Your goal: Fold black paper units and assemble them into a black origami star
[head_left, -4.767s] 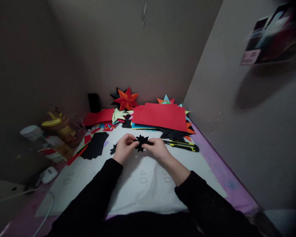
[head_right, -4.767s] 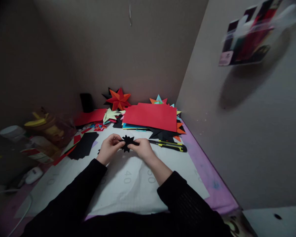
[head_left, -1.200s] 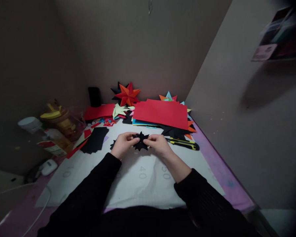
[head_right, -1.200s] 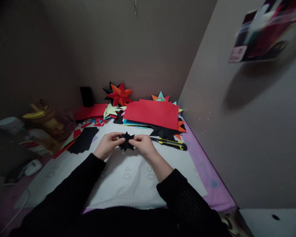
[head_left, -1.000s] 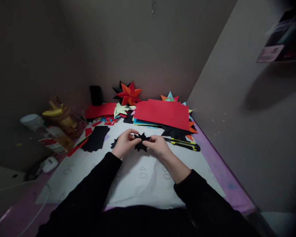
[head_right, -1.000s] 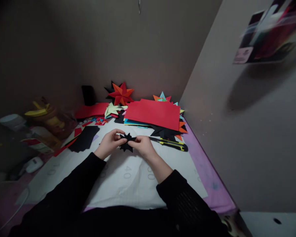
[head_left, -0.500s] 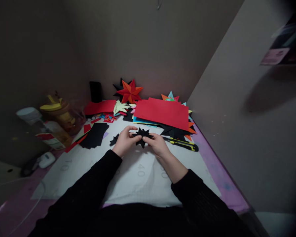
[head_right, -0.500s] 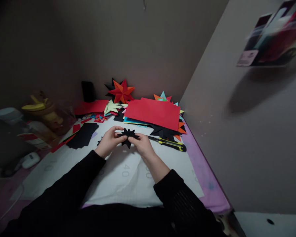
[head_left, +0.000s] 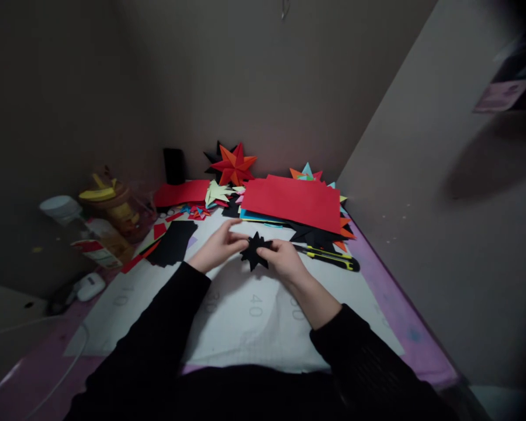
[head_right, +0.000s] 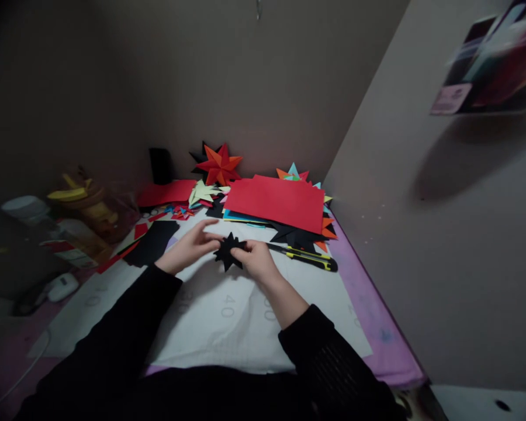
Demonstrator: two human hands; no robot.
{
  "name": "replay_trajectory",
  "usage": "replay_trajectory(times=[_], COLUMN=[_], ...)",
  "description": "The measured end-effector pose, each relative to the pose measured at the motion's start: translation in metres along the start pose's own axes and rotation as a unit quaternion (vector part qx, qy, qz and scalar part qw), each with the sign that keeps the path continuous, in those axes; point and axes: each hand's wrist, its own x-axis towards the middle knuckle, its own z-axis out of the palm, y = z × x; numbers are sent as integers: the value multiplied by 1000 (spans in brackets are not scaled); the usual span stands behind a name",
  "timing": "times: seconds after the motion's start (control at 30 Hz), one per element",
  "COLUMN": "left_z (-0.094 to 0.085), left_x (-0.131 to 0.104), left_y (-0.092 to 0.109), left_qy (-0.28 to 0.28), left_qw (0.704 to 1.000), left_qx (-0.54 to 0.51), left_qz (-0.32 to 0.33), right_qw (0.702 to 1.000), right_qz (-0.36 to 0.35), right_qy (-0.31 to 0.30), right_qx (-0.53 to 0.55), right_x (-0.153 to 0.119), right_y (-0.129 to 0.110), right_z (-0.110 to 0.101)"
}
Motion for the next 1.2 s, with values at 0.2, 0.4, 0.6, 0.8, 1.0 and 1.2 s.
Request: replay_trajectory(times=[0.2,0.4,0.6,0.8,1.0,1.2], left_z=[-62,-59,-55,-17,21,33], left_x=[2,2,1,-3,-8,-11], left_y=[-17,-44,-29,-5,0,5], left_qy=[153,67,17,62,16,26], left_qw=[933,905,920,994,992,993], left_qx=[322,400,369,2,-72,-49], left_qz=[-47,-133,-131,-93,-101,-108], right_qw=[994,996,995,986,975,975], right_qz=[4,-11,-10,-71,-115,-123], right_qy=[101,84,92,136,150,140], right_qx=[43,40,24,-70,-118,-123], right_x=[13,10,10,8,1,-2], right_y=[8,7,7,0,-7,-11], right_z=[-10,-7,-7,-8,-8,-10])
